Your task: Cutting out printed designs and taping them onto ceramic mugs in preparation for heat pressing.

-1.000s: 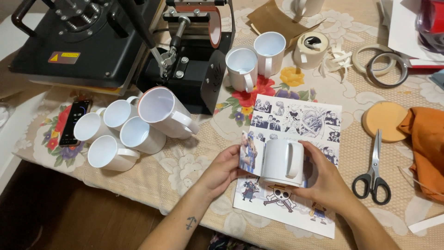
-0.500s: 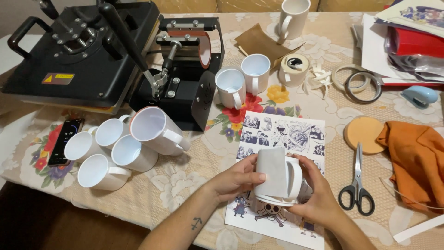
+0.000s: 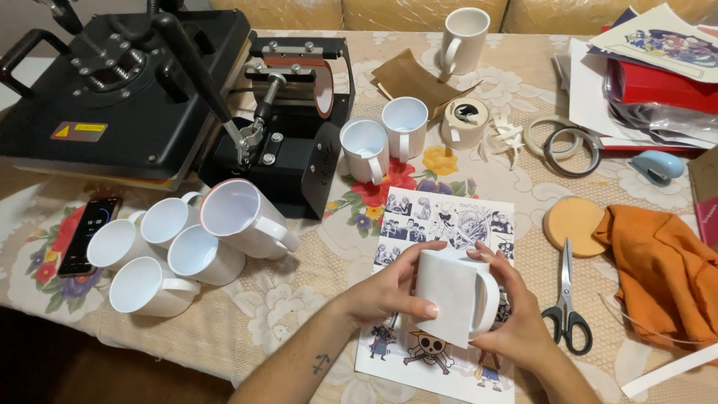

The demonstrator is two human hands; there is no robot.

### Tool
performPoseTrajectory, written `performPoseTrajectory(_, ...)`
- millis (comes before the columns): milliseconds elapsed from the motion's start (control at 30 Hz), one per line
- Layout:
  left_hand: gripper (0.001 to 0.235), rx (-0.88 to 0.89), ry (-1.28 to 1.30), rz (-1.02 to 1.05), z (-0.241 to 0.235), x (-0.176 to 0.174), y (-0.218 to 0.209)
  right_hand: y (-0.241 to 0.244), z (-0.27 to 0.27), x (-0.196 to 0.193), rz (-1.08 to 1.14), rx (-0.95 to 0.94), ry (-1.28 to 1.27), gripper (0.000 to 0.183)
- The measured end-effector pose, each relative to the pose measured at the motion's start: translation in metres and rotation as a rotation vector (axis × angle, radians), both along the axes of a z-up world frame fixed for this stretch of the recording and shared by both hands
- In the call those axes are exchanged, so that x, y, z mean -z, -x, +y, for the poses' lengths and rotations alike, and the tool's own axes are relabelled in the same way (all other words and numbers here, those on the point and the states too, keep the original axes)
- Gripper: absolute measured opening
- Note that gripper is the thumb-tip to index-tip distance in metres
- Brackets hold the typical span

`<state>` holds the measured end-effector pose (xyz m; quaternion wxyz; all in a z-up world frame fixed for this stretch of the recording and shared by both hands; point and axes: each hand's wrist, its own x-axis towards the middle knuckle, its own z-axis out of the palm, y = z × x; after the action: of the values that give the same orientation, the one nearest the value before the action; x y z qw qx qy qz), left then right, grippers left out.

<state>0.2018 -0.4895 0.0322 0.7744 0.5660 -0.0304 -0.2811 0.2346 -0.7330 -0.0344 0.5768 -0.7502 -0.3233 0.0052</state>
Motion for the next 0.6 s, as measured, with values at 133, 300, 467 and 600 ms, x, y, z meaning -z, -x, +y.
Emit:
performPoseTrajectory(133, 0.112, 0.001, -0.006, -0.016, -0.001, -0.003, 0.004, 0.0, 0.0, 0.0, -0.04, -0.006, 0.012, 0.112)
performPoseTrajectory(300, 0.11, -0.013, 0.0, -0.073, -0.005, 0.005, 0.007, -0.002, -0.004, 0.009, -0.11, -0.013, 0.04, 0.112)
performPoseTrajectory(467, 0.109, -0.141, 0.021, -0.019, -0.015, 0.01, 0.01, 0.003, 0.0, -0.006, -0.083, 0.033, 0.181, 0.108)
performPoseTrajectory(600, 0.106, -0.24, 0.314, 0.057, -0.017, 0.041, 0.006, 0.008, 0.011, -0.018, -0.4, 0.138, -0.034, 0.139)
